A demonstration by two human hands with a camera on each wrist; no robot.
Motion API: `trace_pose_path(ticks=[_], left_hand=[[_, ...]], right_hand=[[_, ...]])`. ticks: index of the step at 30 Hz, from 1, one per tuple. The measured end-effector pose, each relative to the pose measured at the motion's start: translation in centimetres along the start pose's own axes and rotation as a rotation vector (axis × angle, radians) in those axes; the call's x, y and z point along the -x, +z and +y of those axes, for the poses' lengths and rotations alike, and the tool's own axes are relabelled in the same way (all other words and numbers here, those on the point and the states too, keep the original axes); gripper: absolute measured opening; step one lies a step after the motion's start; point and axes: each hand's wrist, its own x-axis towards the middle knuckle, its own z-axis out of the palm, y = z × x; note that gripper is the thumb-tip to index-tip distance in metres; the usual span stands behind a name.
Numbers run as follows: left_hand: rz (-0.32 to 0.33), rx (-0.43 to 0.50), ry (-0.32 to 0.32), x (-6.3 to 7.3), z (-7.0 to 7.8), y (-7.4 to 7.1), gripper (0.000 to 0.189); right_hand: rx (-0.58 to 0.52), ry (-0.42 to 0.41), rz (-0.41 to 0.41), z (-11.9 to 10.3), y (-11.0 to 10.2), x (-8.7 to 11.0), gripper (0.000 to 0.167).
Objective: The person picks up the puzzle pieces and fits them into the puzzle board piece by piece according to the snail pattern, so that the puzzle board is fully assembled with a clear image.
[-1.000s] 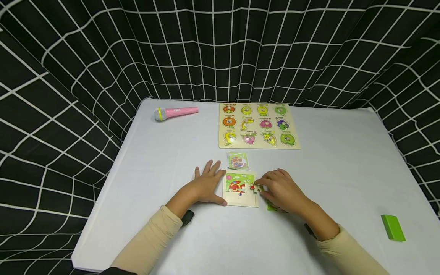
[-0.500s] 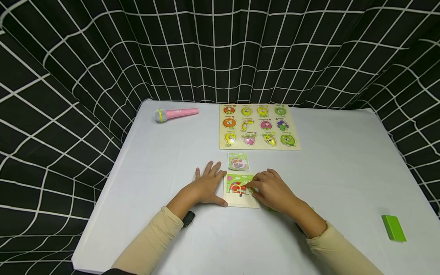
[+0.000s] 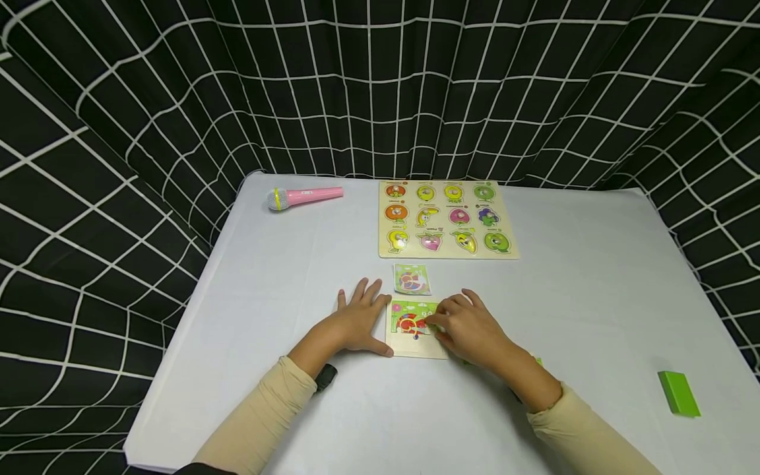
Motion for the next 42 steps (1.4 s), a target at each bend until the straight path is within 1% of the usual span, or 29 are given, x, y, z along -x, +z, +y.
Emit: trace_pose_path(ticks=[5, 9, 14, 18, 23, 26, 33, 42], left_hand=[[0.005, 0.01, 0.0, 0.0, 0.0, -0.1, 0.109], [0.011, 0.019, 0.001, 0.0, 0.0, -0.1, 0.109], [0.005, 0.006, 0.004, 0.0, 0.0, 0.0, 0.109], [0.006, 0.003, 0.001, 0.2, 0.1, 0.0, 0.109], [0.003, 0.009, -0.002, 0.3, 0.1, -0.3, 0.109], [0.002, 0.006, 0.003, 0.3, 0.1, -0.2, 0.108], [-0.004, 0.001, -0.005, 0.4, -0.2, 0.0, 0.109], [-0.009, 0.004, 0.008, 0.2, -0.2, -0.1, 0.11]], right_hand=[[-0.018, -0.003, -0.003, 0.0, -0.1, -0.1, 0.027], [-0.084, 0.012, 0.005, 0.1, -0.4, 0.4, 0.027], [-0.145, 0.063, -0.006, 0.7, -0.8, 2.2, 0.031], [-0.146, 0.092, -0.019, 1.3, -1.0, 3.6, 0.032], [-0.135, 0.094, -0.006, 1.9, -1.2, 5.2, 0.035], [-0.13, 0.1, -0.023, 2.1, -1.4, 5.9, 0.039], [-0.152, 0.117, -0.07, 1.8, -1.1, 6.2, 0.035], [-0.139, 0.096, -0.056, 1.7, -1.3, 6.3, 0.035]])
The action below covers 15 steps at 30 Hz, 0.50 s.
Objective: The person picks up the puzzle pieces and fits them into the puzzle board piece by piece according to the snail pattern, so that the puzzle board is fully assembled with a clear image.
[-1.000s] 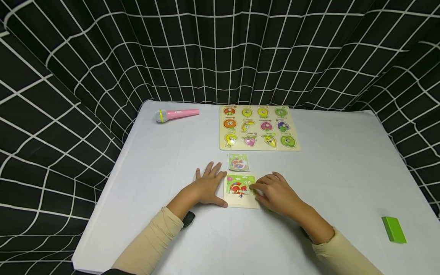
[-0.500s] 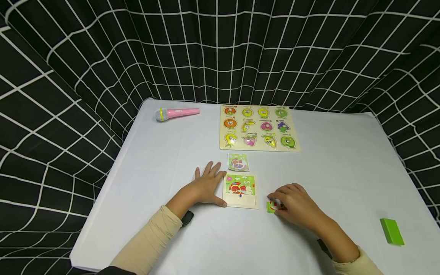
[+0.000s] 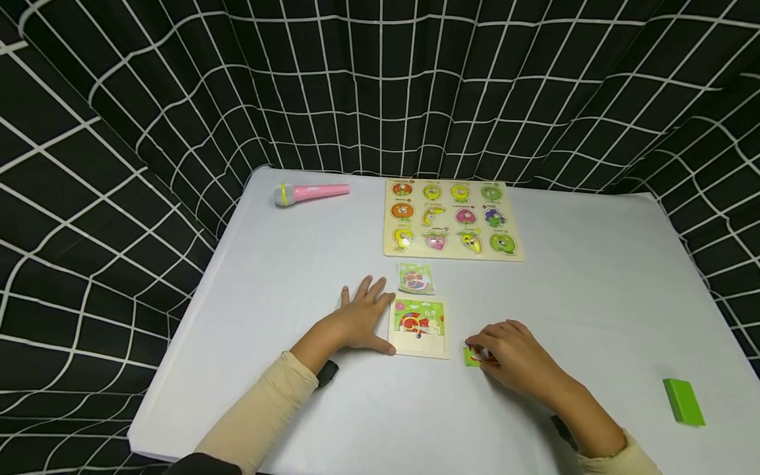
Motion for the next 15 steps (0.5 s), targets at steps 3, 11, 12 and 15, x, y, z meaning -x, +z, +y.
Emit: trace_pose_path(ticks=[3, 11, 12, 15], left_hand=[[-0.004, -0.002, 0.001, -0.1, 0.0, 0.0, 0.11], [-0.017, -0.005, -0.004, -0.2, 0.0, 0.0, 0.109], [-0.017, -0.006, -0.004, -0.2, 0.0, 0.0, 0.109], [-0.017, -0.011, -0.006, -0.3, -0.1, 0.0, 0.109]], right_hand=[[-0.001, -0.001, -0.011, 0.1, -0.1, -0.1, 0.035], [-0.024, -0.011, -0.023, -0.1, -0.8, -1.0, 0.034], [-0.026, -0.016, -0.023, -0.3, -0.9, -1.2, 0.035], [-0.029, -0.034, -0.016, -0.8, -0.9, -2.0, 0.035]])
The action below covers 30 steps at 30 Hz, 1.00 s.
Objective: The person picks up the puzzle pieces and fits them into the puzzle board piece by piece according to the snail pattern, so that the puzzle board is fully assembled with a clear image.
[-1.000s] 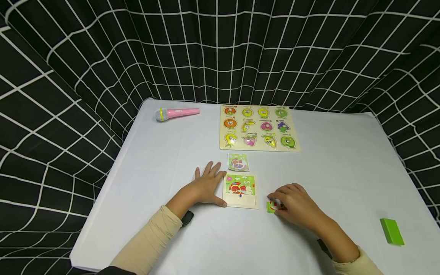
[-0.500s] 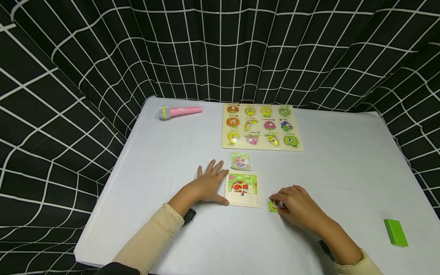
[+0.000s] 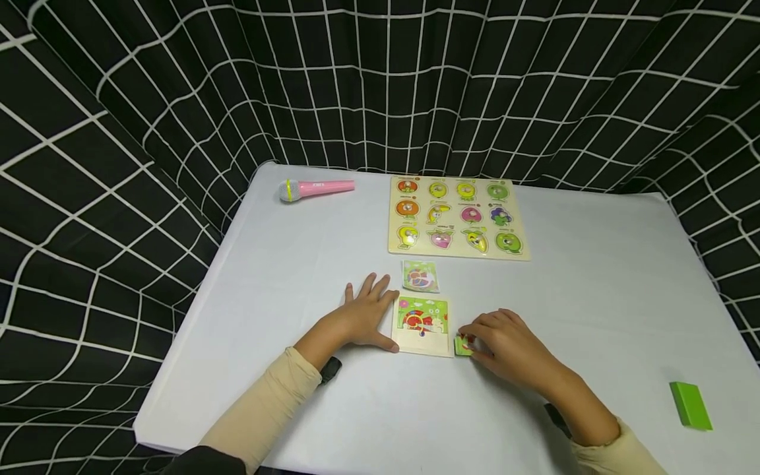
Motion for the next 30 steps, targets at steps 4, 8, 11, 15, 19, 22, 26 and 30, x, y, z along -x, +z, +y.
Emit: trace_pose_path(ticks=[4, 8, 11, 15, 19, 22, 26, 30], left_hand=[[0.002, -0.008, 0.002, 0.0, -0.1, 0.0, 0.11], [0.002, -0.01, 0.001, -0.1, -0.1, -0.1, 0.11], [0.002, -0.009, 0.001, -0.1, -0.1, -0.2, 0.109], [-0.006, -0.016, -0.004, 0.0, 0.0, -0.3, 0.109], [-0.01, -0.023, -0.001, 0.0, -0.1, -0.2, 0.109], [-0.01, -0.023, 0.004, 0.0, -0.1, -0.2, 0.11], [-0.014, -0.025, -0.001, 0.0, 0.0, -0.2, 0.11], [-0.014, -0.025, -0.005, -0.1, -0.1, -0.1, 0.11]], right_hand=[[0.001, -0.047, 0.032, -1.0, 0.4, -1.4, 0.031], [0.011, -0.11, 0.061, -2.2, 0.7, -3.1, 0.028], [0.024, -0.146, 0.051, -3.0, 1.2, -4.1, 0.027], [0.029, -0.181, 0.029, -3.8, 1.8, -5.0, 0.025], [0.026, -0.214, 0.049, -4.3, 2.2, -5.4, 0.024], [0.021, -0.226, 0.066, -4.4, 2.4, -5.5, 0.023], [0.017, -0.228, 0.07, -4.5, 2.7, -5.7, 0.022], [0.017, -0.215, 0.065, -4.7, 2.9, -5.8, 0.022]])
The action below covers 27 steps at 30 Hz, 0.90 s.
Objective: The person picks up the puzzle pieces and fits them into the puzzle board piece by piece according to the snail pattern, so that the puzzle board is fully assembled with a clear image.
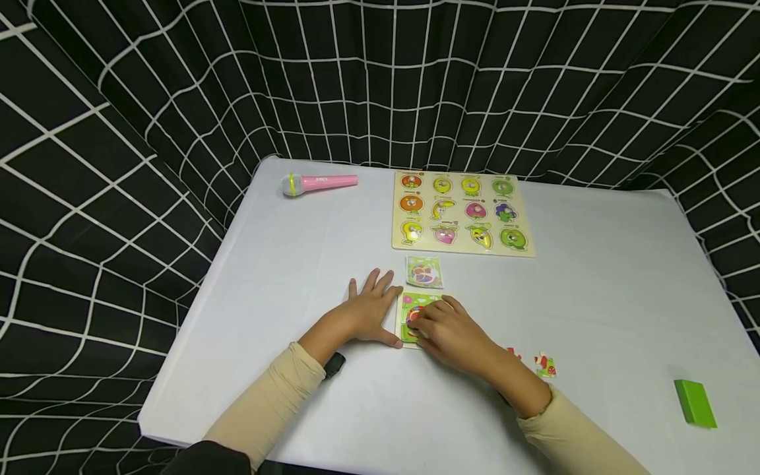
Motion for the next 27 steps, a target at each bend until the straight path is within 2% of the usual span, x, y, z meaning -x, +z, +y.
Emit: trace_pose_path(ticks=[8, 15, 23, 27], left_hand=[[0.008, 0.011, 0.004, -0.07, -0.06, 0.04, 0.109], [0.001, 0.003, 0.0, -0.03, -0.02, -0.02, 0.11], [0.004, 0.013, 0.0, 0.15, 0.12, -0.27, 0.109], [0.003, 0.011, 0.003, 0.09, 0.08, -0.06, 0.11]], right_hand=[[0.044, 0.012, -0.002, -0.3, 0.15, -0.29, 0.02], [0.066, 0.013, -0.02, -0.46, 0.23, -0.19, 0.025], [0.106, 0.004, 0.008, -0.62, 0.2, -0.28, 0.017], [0.096, 0.012, -0.003, -0.56, -0.25, 0.18, 0.021]])
